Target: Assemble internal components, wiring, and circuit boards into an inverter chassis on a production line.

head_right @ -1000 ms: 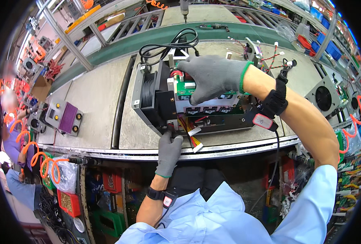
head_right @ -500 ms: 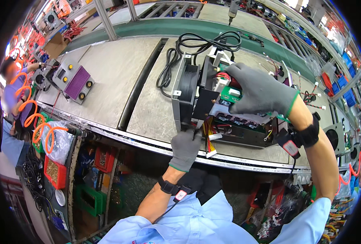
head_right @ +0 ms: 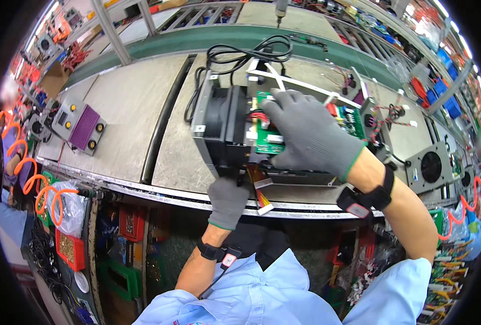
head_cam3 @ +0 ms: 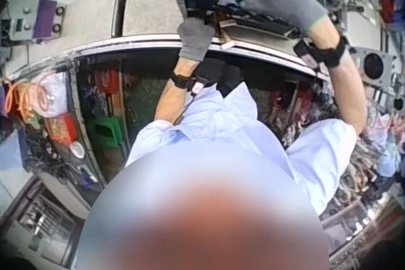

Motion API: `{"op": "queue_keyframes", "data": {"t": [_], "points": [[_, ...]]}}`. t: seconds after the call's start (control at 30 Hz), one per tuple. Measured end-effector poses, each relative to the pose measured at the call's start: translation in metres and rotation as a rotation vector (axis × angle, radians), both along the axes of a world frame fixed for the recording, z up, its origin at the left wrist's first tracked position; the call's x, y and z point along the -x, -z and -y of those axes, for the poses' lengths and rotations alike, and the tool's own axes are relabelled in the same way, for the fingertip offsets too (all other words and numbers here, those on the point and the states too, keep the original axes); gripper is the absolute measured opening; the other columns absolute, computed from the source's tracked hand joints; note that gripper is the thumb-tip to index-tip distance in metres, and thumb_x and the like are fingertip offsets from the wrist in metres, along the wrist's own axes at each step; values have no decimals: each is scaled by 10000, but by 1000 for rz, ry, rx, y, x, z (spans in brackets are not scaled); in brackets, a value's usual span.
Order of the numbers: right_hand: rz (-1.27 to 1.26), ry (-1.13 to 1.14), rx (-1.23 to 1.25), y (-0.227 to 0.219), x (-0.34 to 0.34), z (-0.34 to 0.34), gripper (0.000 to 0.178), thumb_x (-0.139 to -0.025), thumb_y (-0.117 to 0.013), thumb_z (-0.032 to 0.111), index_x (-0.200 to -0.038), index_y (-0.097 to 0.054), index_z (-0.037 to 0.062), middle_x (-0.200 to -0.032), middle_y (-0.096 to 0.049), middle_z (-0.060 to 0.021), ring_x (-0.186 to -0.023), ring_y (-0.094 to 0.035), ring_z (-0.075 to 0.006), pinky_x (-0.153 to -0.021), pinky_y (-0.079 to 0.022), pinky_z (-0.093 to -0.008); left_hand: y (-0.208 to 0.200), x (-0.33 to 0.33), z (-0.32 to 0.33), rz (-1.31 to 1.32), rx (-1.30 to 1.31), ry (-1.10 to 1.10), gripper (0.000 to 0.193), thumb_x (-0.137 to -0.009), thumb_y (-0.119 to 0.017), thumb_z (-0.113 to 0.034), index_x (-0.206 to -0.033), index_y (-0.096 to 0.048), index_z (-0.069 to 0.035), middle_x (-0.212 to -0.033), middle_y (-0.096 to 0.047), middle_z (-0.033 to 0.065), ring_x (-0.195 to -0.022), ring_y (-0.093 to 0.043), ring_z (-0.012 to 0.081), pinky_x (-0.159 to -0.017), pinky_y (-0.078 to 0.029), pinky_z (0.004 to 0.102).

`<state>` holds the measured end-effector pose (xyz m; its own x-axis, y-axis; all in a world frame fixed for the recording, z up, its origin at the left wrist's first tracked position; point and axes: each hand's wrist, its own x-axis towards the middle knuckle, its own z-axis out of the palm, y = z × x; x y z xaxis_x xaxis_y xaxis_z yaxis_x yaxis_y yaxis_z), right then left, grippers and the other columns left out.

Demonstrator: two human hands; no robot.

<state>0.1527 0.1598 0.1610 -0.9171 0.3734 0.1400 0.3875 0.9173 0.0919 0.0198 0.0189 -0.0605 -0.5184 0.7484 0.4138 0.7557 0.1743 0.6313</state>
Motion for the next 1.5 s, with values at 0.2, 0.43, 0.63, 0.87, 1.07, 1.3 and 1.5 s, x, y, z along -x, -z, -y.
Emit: {"op": "queue_keyframes", "data": {"t": [0.2,0.43,0.63,0.87,1.07,1.3,1.5], "points": [[-334,-211,-137,14,-34,58,816,-702,-866,380,-1381,-547,59,-1401,-551,-218,-1288,-561,-400,-1096,-440,-554,-49,5,28,-21,242,53,293,-902,-726,-270,-1116,-739,-70,-833,-719,191,-769,-706,410,-701,-544,544],[-430,85,334,118,-157,143,406,-883,-753,285,-1190,-636,48,-1143,-686,-121,-1053,-654,-314,-936,-519,-441,-109,6,30,248,-371,243,540,-953,-668,-37,-1463,-492,-22,-1200,-631,98,-805,-649,139,-693,-521,280],[-436,1021,541,216,-317,195,338,-905,-726,322,-1132,-749,73,-1154,-749,-151,-1097,-707,-345,-959,-565,-447,-79,6,18,475,-494,183,664,-985,-571,37,-1606,-348,-41,-1102,-610,88,-742,-608,93,-546,-467,207],[-574,1689,231,227,-469,211,255,-914,-653,298,-1040,-761,104,-1018,-745,-198,-986,-711,-403,-871,-564,-500,-44,29,25,434,-286,28,522,-1040,-607,-139,-1495,-434,50,-906,-651,88,-703,-619,127,-565,-494,256],[-522,1475,-459,155,-558,172,254,-905,-574,51,-1135,-683,54,-1020,-665,-228,-967,-667,-446,-846,-547,-507,-16,55,25,129,-247,69,448,-1053,-630,-180,-1416,-521,57,-1186,-728,178,-1044,-705,226,-910,-546,356],[-449,1483,8,128,-637,72,370,-850,-685,134,-1211,-709,60,-1155,-714,-218,-1094,-656,-439,-948,-537,-483,-9,53,42,71,20,210,326,-989,-605,-166,-1244,-666,28,-1140,-745,194,-1010,-725,327,-892,-548,418],[-803,839,641,161,-686,57,414,-971,-693,149,-1381,-656,192,-1359,-677,-34,-1222,-637,-257,-1084,-526,-453,-6,53,50,-98,85,218,237,-896,-711,-133,-1119,-718,-53,-1034,-730,170,-947,-700,392,-825,-551,448]]}}
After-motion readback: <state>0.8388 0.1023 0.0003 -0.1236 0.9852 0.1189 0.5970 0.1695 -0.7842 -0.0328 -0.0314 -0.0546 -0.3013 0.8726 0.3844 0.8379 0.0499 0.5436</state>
